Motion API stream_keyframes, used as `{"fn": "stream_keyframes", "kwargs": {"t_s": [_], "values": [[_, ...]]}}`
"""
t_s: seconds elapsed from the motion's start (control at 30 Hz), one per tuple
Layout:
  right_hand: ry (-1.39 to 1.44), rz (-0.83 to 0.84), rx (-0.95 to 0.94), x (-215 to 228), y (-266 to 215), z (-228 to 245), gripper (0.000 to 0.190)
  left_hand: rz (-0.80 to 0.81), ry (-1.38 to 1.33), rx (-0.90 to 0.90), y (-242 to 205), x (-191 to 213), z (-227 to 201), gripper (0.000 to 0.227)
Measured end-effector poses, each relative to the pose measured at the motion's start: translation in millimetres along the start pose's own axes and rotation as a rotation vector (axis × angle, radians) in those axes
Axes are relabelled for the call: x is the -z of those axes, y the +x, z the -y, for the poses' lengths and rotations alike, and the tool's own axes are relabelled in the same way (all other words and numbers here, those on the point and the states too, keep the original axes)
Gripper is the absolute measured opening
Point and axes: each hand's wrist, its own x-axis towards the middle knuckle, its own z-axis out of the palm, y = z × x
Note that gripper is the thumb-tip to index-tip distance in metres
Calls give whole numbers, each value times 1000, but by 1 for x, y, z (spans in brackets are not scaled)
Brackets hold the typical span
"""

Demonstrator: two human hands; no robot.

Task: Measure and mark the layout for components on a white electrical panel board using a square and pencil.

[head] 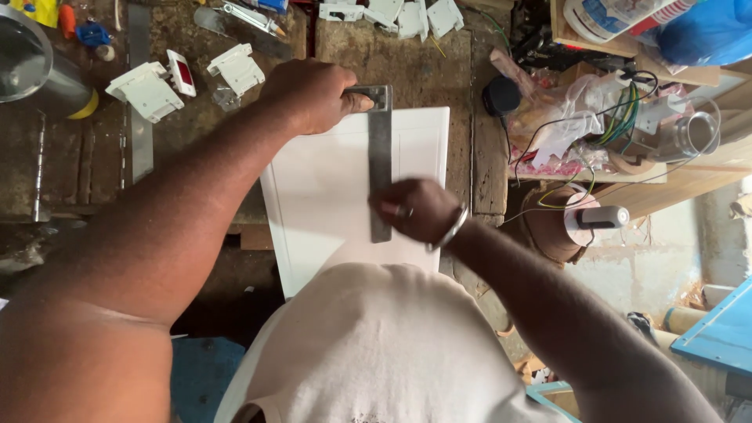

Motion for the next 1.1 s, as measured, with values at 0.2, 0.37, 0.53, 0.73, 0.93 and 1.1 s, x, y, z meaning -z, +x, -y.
{"fn": "stream_keyframes", "kwargs": {"t_s": [0.2,0.37,0.53,0.73,0.93,1.1], "values": [[-108,-276,107,58,40,8,21,-44,-22,-35,5,-4,7,51],[34,-184,142,24,11,-8,19,-20,-18,-7,3,-2,4,53],[166,43,-94,-5,-20,18,15,6,-27,5,-2,5,-1,52],[282,189,-168,-5,-11,-1,17,47,-26,27,-1,5,-1,51],[61,-179,36,56,31,7,19,4,-19,-24,2,0,2,53],[-29,7,51,19,8,-15,13,11,-13,2,0,4,0,52]]}}
